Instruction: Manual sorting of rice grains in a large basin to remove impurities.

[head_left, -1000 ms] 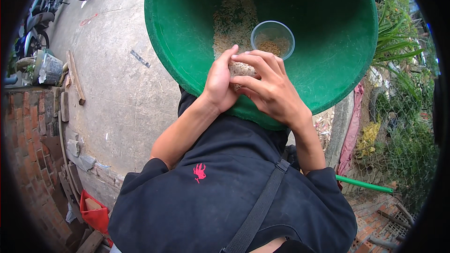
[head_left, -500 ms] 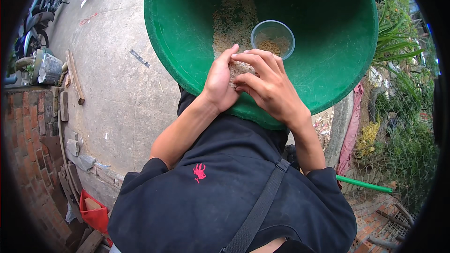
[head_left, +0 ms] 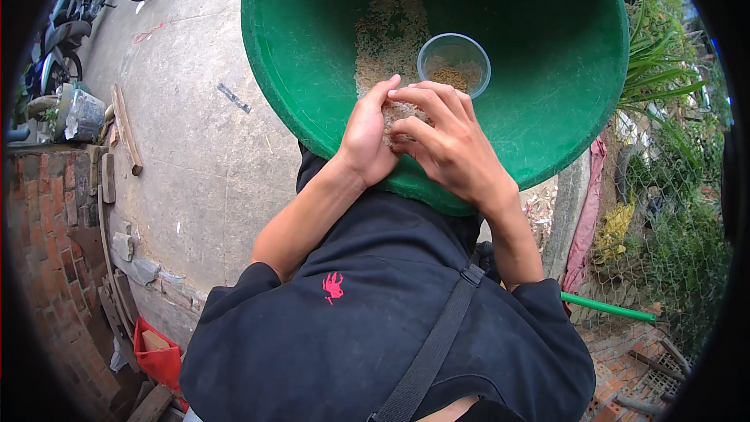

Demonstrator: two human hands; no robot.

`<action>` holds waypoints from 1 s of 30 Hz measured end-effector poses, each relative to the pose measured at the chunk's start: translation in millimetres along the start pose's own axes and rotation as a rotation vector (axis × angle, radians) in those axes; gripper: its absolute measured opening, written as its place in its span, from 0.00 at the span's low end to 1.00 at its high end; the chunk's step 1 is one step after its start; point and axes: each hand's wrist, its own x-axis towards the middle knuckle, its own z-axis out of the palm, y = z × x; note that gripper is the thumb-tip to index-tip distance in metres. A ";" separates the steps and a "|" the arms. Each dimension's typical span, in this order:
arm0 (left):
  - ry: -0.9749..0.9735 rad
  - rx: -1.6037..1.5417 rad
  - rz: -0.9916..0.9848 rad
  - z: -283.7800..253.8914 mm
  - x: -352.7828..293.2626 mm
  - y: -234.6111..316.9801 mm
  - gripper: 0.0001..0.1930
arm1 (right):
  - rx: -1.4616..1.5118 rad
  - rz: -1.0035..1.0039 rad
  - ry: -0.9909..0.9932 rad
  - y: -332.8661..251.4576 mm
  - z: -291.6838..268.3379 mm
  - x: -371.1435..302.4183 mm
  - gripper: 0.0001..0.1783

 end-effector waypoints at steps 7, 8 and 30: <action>0.012 0.012 0.012 -5.2 4.0 -2.4 0.14 | 0.017 0.002 -0.002 0.5 -1.3 -0.5 0.13; 0.015 0.014 0.014 -4.9 3.7 -2.6 0.14 | 0.016 0.003 -0.003 1.2 -1.4 -0.9 0.13; -0.033 -0.002 0.054 0.1 1.2 -5.7 0.13 | 0.047 0.041 0.067 4.2 -4.5 -1.5 0.10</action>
